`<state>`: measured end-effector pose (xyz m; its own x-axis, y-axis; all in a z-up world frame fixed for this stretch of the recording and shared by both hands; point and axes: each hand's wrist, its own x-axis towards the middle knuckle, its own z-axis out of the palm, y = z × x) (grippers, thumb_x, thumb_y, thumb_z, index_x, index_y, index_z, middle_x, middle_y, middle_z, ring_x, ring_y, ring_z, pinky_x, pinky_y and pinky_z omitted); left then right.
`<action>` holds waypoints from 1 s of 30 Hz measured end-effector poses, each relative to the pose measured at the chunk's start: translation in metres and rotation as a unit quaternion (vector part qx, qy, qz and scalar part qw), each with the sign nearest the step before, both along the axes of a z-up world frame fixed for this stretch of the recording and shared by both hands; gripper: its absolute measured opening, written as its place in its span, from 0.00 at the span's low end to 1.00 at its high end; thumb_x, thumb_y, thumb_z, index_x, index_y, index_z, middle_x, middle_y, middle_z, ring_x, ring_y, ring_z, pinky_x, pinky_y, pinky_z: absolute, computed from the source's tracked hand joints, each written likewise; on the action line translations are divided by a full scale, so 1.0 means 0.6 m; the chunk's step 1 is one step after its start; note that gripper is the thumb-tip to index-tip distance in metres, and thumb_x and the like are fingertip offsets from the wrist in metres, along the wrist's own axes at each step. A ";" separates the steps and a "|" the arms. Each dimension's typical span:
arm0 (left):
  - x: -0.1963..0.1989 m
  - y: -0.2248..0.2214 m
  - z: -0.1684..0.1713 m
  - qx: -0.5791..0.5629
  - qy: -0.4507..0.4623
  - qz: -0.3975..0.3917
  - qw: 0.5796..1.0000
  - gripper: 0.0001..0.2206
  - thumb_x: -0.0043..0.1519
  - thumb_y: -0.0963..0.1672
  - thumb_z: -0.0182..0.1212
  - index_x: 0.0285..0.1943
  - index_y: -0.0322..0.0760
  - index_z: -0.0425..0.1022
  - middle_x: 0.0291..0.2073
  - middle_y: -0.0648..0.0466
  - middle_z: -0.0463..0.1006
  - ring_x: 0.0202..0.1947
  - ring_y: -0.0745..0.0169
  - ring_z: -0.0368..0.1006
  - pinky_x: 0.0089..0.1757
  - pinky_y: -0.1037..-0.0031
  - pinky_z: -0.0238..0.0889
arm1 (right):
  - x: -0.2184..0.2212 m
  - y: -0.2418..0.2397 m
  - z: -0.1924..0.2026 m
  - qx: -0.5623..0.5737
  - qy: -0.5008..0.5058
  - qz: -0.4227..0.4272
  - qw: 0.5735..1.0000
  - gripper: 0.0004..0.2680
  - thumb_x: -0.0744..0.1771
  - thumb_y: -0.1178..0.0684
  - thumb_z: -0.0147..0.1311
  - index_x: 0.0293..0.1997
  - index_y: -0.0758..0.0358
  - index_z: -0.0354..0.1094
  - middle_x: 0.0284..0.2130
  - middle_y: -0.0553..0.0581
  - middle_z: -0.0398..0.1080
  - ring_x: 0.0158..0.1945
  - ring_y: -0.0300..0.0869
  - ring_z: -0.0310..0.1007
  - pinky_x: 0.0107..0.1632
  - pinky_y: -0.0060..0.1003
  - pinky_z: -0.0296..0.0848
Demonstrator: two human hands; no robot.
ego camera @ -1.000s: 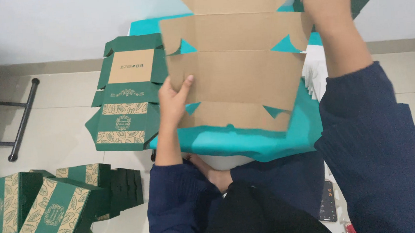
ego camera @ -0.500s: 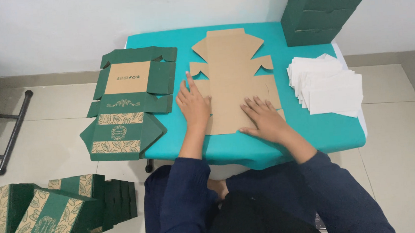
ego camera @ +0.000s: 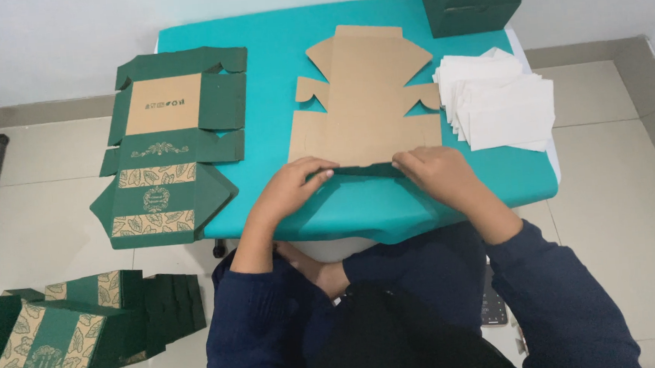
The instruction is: Assembling a cardboard box from a flat template by folding flaps and inserting a paper liner.
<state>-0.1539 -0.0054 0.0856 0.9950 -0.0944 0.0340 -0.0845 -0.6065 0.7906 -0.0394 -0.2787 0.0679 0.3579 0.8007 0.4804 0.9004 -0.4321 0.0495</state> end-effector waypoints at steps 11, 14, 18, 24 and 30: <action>0.059 0.020 -0.050 0.242 0.014 0.162 0.957 0.18 0.57 0.51 0.61 0.54 0.50 0.67 0.33 0.55 0.79 0.41 0.52 0.76 0.44 0.61 0.63 | 0.079 0.053 -0.039 -0.053 -0.035 -0.068 0.996 0.06 0.70 0.45 0.47 0.39 0.50 0.65 0.26 0.46 0.62 0.33 0.39 0.71 0.40 0.35 0.68; 0.068 0.005 -0.071 0.368 -0.094 0.193 0.905 0.28 0.48 0.52 0.70 0.56 0.45 0.66 0.39 0.53 0.74 0.48 0.51 0.69 0.53 0.54 0.50 | 0.081 0.053 -0.060 -0.088 0.050 -0.103 0.989 0.09 0.70 0.43 0.43 0.44 0.53 0.64 0.29 0.51 0.65 0.35 0.44 0.71 0.39 0.38 0.65; 0.042 -0.051 -0.079 0.414 -0.192 0.161 0.875 0.24 0.50 0.50 0.69 0.54 0.44 0.69 0.44 0.53 0.70 0.51 0.54 0.66 0.56 0.59 0.55 | 0.068 0.054 -0.056 -0.074 0.111 -0.133 0.982 0.10 0.69 0.42 0.43 0.47 0.55 0.62 0.31 0.53 0.65 0.39 0.47 0.71 0.42 0.40 0.63; -0.030 -0.111 -0.072 0.354 -0.116 0.087 0.924 0.31 0.62 0.59 0.45 0.64 0.34 0.63 0.61 0.39 0.62 0.66 0.38 0.52 0.61 0.52 0.44 | 0.064 0.054 -0.075 -0.072 0.107 -0.136 0.982 0.09 0.68 0.44 0.46 0.48 0.53 0.63 0.29 0.51 0.63 0.38 0.45 0.69 0.42 0.39 0.61; -0.031 -0.117 -0.100 0.341 -0.043 0.066 0.937 0.45 0.54 0.67 0.41 0.70 0.34 0.54 0.68 0.37 0.51 0.69 0.35 0.41 0.64 0.51 0.31 | 0.052 0.066 -0.063 -0.024 -0.030 -0.130 0.991 0.06 0.67 0.46 0.52 0.42 0.51 0.65 0.27 0.48 0.57 0.39 0.41 0.61 0.51 0.38 0.58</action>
<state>-0.1723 -0.0754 0.0258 0.9958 0.0011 0.0917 -0.0181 -0.9779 0.2083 -0.0085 -0.2388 0.0304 0.5262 0.7084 0.4704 0.7544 -0.6442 0.1262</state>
